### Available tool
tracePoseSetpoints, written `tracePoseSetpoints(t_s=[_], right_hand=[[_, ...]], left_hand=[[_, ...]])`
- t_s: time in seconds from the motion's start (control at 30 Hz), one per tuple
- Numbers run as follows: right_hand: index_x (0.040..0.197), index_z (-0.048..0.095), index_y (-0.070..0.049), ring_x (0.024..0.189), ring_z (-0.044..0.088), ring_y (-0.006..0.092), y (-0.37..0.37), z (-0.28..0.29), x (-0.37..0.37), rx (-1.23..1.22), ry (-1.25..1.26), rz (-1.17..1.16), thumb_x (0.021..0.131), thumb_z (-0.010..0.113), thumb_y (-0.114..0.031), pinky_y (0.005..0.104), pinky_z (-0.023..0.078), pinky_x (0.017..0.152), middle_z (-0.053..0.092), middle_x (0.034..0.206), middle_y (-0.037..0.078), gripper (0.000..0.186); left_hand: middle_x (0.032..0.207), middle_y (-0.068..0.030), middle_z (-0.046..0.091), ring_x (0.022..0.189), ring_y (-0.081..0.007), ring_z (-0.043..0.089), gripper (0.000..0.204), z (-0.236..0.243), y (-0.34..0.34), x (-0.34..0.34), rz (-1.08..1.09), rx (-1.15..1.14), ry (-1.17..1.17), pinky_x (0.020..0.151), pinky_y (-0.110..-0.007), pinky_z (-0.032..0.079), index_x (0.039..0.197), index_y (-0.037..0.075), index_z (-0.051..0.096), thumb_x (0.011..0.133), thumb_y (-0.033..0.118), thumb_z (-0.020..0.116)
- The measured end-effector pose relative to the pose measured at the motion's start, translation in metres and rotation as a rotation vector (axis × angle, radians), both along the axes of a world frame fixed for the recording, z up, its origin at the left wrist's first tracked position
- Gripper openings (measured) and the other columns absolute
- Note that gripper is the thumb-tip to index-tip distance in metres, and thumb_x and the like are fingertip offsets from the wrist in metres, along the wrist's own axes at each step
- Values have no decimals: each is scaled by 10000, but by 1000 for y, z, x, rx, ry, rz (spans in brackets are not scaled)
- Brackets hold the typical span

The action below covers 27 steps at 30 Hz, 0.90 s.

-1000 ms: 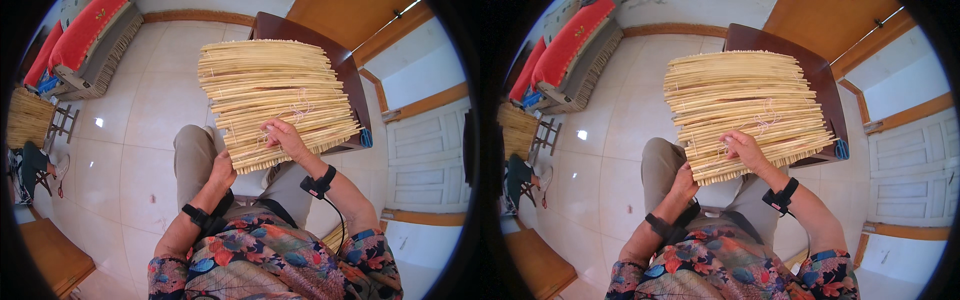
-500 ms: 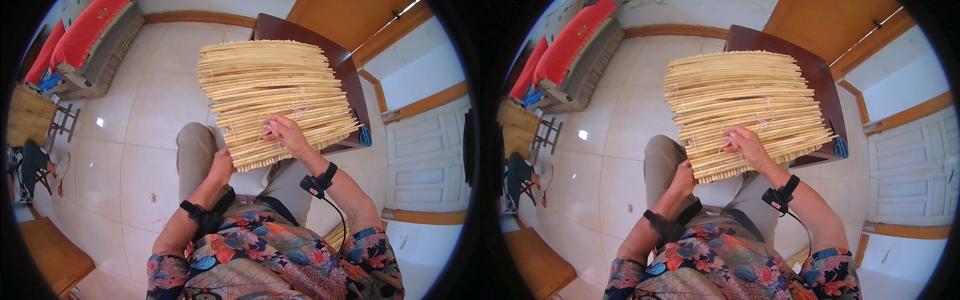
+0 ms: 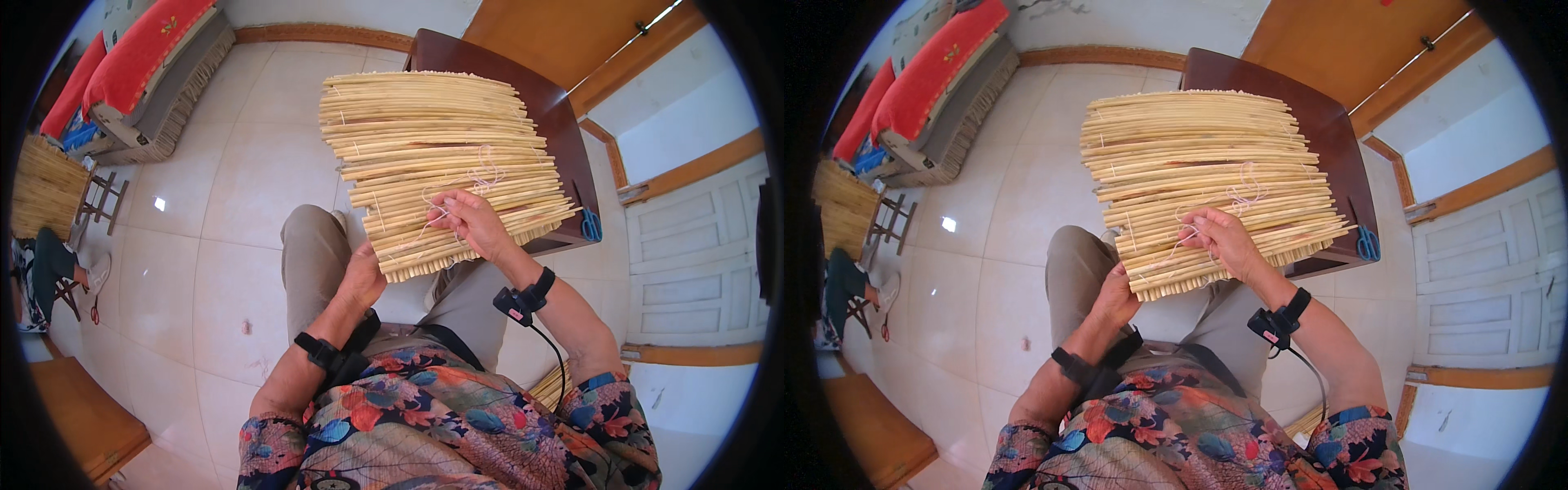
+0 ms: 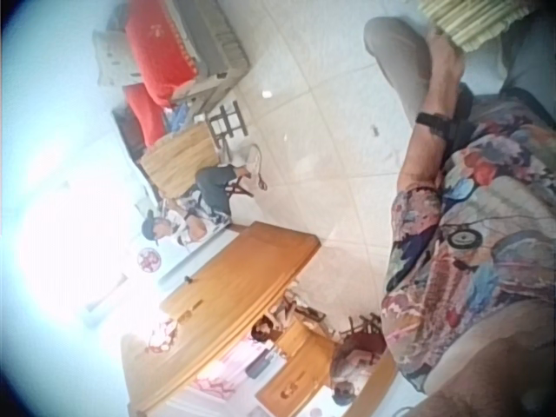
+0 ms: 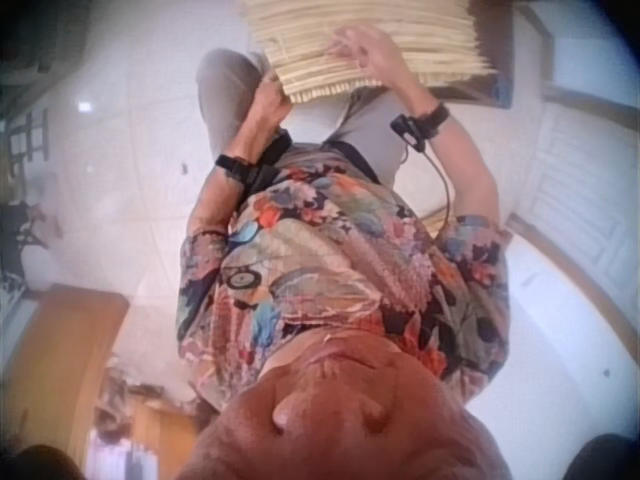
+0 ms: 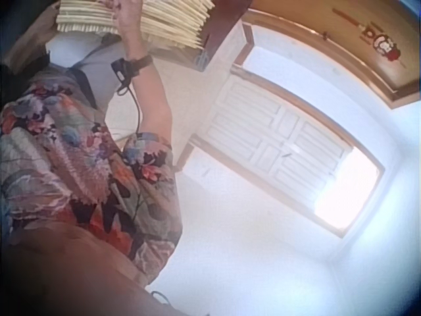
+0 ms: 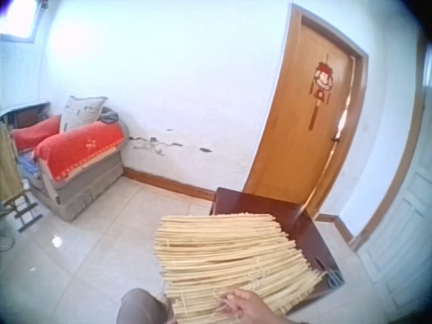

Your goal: The person weaves together a bamboo mat using thread, threading it through the slats and tying knots by hand to secure the structure.

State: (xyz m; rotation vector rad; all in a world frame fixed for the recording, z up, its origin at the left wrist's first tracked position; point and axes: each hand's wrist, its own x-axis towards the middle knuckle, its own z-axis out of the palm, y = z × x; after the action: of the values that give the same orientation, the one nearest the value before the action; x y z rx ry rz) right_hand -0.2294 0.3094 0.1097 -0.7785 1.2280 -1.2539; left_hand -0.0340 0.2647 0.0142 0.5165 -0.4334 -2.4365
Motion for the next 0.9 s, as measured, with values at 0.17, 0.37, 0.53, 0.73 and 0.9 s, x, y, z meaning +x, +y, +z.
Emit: tracePoseSetpoints(t_s=[0.17,0.37,0.53,0.73,0.9], right_hand=[[1035,508,44,901,561,197,4,-11,-3,-9,22,-43,894,434,-117,310,487,814,541,897,96,226],[1032,515,32,833,585,165,2,-12,9,-41,92,-95,896,446,-147,266,480,796,556,845,75,234],[1039,514,29,670,541,92,-2,8,29,-141,124,71,909,433,-164,236,470,646,445,613,-10,246],[1034,513,24,542,455,66,5,30,65,-112,26,105,924,403,-161,212,397,514,373,572,-31,241],[1040,526,3,501,380,49,16,74,62,-124,-12,-31,918,426,-176,194,369,485,367,577,-42,239]], left_hand=[[1131,-106,554,982,-205,561,303,-1,0,2,-41,-73,-154,828,-337,475,1163,-13,475,866,47,472],[1218,-118,487,1112,-243,479,410,9,5,27,-93,9,37,938,-387,380,1230,35,391,912,293,373],[1210,-72,483,1103,-192,481,376,33,12,8,-123,-234,-171,919,-358,402,1242,47,372,901,178,461],[1151,-80,493,1035,-207,520,313,26,16,-1,-17,-316,-249,838,-345,449,1212,40,379,908,110,407],[1156,-88,502,1047,-194,514,339,18,15,-2,8,-232,-223,877,-332,433,1225,14,378,891,58,416]])
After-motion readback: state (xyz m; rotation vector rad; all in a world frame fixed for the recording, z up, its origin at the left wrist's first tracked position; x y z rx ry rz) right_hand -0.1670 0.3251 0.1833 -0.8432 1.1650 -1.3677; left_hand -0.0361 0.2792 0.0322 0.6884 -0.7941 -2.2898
